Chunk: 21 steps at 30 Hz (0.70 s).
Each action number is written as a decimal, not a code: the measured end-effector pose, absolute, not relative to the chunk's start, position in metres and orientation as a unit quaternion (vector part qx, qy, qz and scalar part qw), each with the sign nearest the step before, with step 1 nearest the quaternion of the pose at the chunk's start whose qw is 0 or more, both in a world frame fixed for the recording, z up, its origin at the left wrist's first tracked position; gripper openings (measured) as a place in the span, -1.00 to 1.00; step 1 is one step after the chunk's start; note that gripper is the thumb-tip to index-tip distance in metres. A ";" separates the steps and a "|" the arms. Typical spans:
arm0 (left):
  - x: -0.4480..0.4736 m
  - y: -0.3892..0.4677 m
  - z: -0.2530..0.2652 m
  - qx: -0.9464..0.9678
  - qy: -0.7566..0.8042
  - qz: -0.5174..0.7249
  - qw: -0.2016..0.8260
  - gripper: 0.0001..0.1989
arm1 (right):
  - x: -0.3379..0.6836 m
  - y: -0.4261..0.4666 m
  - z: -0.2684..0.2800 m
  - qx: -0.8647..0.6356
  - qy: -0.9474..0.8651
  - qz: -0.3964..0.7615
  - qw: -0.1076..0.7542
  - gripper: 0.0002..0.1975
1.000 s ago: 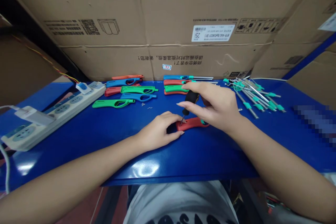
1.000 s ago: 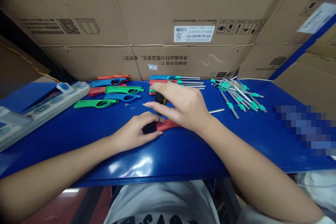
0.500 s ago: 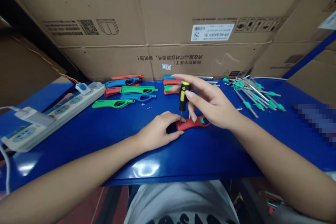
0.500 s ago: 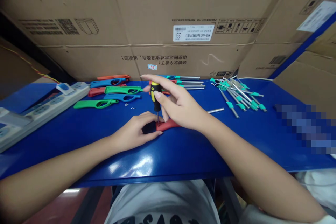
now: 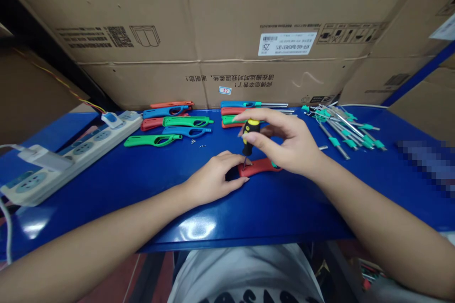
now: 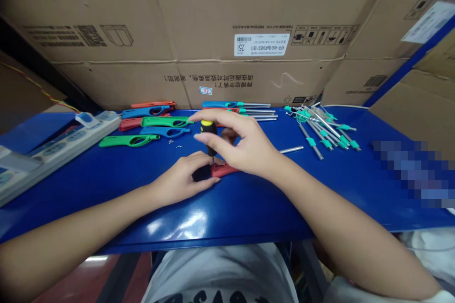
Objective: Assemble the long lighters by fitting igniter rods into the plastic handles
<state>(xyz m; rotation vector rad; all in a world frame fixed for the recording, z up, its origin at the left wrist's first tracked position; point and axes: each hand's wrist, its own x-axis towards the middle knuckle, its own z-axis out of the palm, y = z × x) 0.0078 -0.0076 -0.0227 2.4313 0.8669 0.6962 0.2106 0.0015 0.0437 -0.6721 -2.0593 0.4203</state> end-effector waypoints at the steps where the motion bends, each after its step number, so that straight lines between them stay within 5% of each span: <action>1: 0.008 -0.008 -0.023 0.884 0.316 0.254 0.233 -0.73 | 0.211 0.002 0.043 -0.276 -0.833 0.113 0.466 -0.73; 4: 0.008 -0.008 -0.024 0.882 0.317 0.256 0.236 -0.72 | 0.212 0.001 0.042 -0.281 -0.841 0.023 0.462 -0.75; 10: 0.008 -0.008 -0.023 0.884 0.316 0.252 0.234 -0.72 | 0.210 0.003 0.041 -0.280 -0.836 0.193 0.430 -0.65; 15: 0.007 -0.008 -0.024 0.883 0.315 0.258 0.232 -0.71 | 0.215 0.005 0.041 -0.267 -0.839 -0.011 0.474 -0.74; 21: 0.008 -0.007 -0.024 0.885 0.312 0.256 0.233 -0.71 | 0.214 0.002 0.046 -0.277 -0.835 0.174 0.442 -0.67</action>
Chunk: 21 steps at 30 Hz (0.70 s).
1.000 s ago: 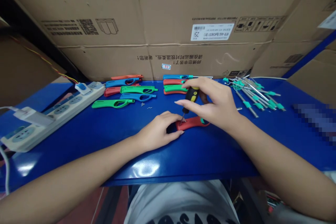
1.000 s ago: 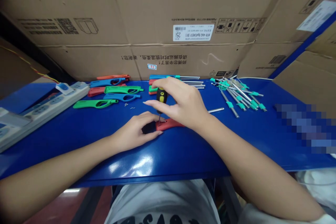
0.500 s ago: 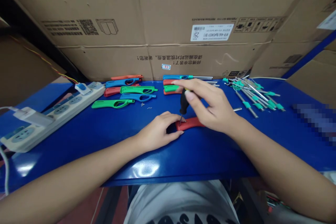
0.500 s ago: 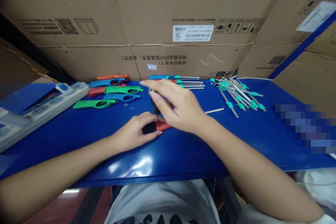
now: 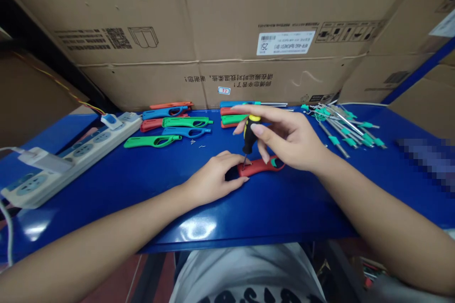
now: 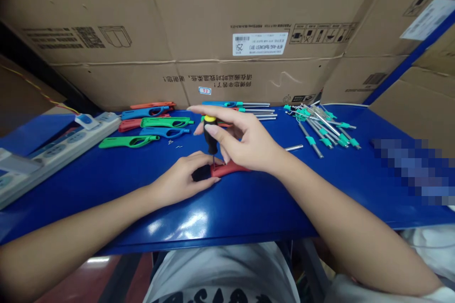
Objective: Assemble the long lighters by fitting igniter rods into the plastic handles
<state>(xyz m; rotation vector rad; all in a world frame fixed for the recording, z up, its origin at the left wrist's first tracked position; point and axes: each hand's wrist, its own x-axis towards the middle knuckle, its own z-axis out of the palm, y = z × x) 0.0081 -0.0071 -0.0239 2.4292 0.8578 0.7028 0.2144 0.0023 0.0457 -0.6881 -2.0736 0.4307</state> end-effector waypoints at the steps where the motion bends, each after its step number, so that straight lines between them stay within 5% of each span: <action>1: 0.008 -0.007 -0.024 0.885 0.313 0.257 0.232 -0.71 | 0.214 0.003 0.045 -0.283 -0.830 0.162 0.452 -0.70; 6: 0.008 -0.007 -0.024 0.884 0.312 0.259 0.230 -0.70 | 0.211 0.002 0.038 -0.311 -0.802 -0.006 0.511 -0.74; 11: 0.008 -0.007 -0.024 0.885 0.314 0.248 0.237 -0.70 | 0.205 0.001 0.038 -0.299 -0.808 0.186 0.473 -0.64; 17: 0.007 -0.007 -0.026 0.887 0.306 0.265 0.223 -0.69 | 0.208 0.002 0.033 -0.282 -0.804 -0.022 0.523 -0.80; 21: 0.008 -0.007 -0.026 0.886 0.311 0.261 0.225 -0.71 | 0.206 -0.002 0.034 -0.275 -0.828 0.069 0.483 -0.64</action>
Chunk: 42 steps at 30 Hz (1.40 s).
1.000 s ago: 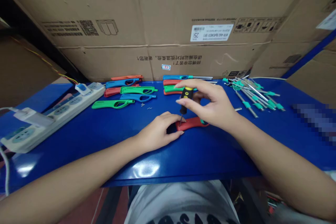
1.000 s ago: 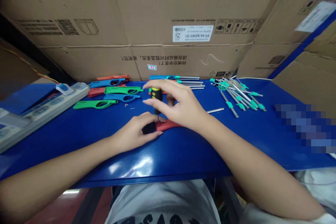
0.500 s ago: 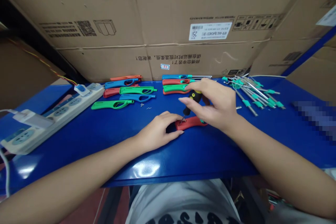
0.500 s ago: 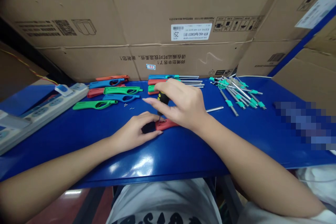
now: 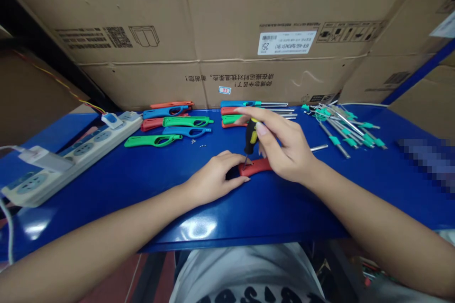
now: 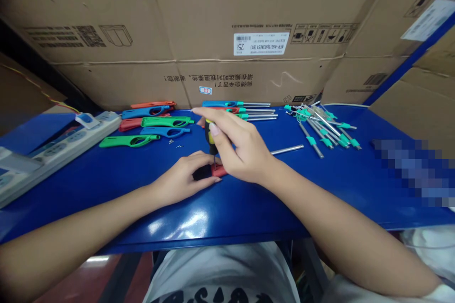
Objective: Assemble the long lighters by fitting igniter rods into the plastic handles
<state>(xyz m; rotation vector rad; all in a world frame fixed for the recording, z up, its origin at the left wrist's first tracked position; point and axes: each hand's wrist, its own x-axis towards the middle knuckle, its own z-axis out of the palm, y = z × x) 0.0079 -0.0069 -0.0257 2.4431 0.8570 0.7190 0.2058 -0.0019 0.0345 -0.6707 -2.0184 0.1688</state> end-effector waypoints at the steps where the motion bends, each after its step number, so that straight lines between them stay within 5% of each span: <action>1: 0.008 -0.007 -0.025 0.886 0.311 0.260 0.226 -0.72 | 0.205 -0.002 0.035 -0.276 -0.832 0.107 0.469 -0.62; 3: 0.008 -0.007 -0.025 0.886 0.311 0.260 0.227 -0.73 | 0.204 -0.003 0.037 -0.275 -0.834 0.123 0.463 -0.66; 9: 0.010 -0.008 -0.026 0.877 0.330 0.255 0.239 -0.76 | 0.207 -0.003 0.033 -0.263 -0.836 -0.090 0.473 -0.79; 16: 0.011 -0.010 -0.023 0.875 0.335 0.255 0.238 -0.75 | 0.203 -0.003 0.042 -0.282 -0.825 0.123 0.475 -0.70; 21: 0.012 -0.011 -0.024 0.869 0.345 0.267 0.234 -0.82 | 0.201 -0.007 0.043 -0.287 -0.827 -0.019 0.483 -0.85; 25: 0.013 -0.012 -0.024 0.868 0.346 0.267 0.235 -0.89 | 0.198 -0.015 0.040 -0.332 -0.828 -0.064 0.447 -0.72; 29: 0.013 -0.012 -0.021 0.869 0.344 0.263 0.238 -0.87 | 0.198 -0.015 0.043 -0.326 -0.823 0.125 0.448 -0.58; 33: 0.013 -0.012 -0.024 0.867 0.346 0.268 0.238 -0.83 | 0.199 -0.012 0.051 -0.307 -0.804 0.289 0.418 -0.69; 42: 0.014 -0.015 -0.028 0.865 0.348 0.272 0.240 -0.87 | 0.191 -0.012 0.034 -0.307 -0.821 -0.005 0.481 -0.65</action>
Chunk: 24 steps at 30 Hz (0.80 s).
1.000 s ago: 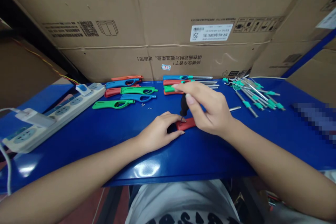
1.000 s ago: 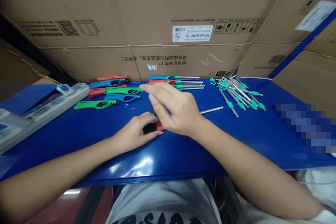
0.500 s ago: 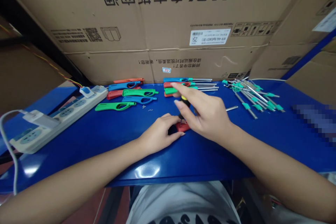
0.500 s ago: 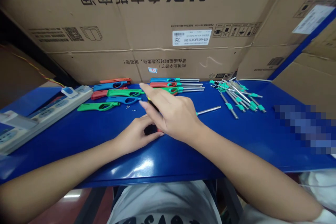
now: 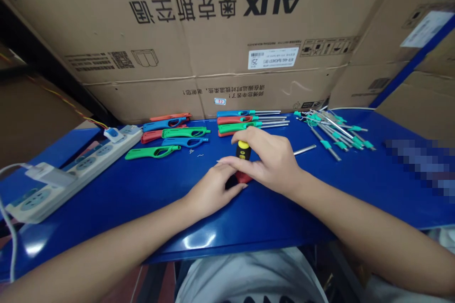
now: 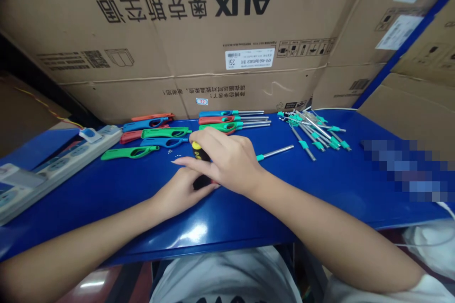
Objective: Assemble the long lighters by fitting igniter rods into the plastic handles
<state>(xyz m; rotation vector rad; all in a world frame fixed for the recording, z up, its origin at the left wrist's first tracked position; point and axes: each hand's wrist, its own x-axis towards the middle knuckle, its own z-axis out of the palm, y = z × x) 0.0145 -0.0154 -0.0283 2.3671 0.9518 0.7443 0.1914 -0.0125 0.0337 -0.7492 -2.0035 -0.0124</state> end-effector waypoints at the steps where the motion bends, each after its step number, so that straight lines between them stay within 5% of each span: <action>1: 0.015 -0.016 -0.027 0.867 0.347 0.270 0.233 -0.88 | 0.193 -0.011 0.034 -0.309 -0.820 0.012 0.481 -0.65; 6: 0.014 -0.017 -0.022 0.874 0.352 0.255 0.219 -0.85 | 0.199 -0.003 0.044 -0.278 -0.782 0.379 0.410 -0.66; 9: 0.014 -0.018 -0.023 0.873 0.348 0.262 0.217 -0.81 | 0.200 -0.001 0.048 -0.278 -0.745 0.439 0.418 -0.66; 16: 0.005 -0.016 -0.010 0.887 0.354 0.216 0.205 -0.68 | 0.230 0.012 0.065 -0.382 -0.646 0.213 0.626 -0.70; 24: -0.011 0.017 -0.001 0.883 0.397 0.185 0.167 -0.78 | 0.336 0.063 0.046 -0.548 -0.690 -0.149 0.449 -0.91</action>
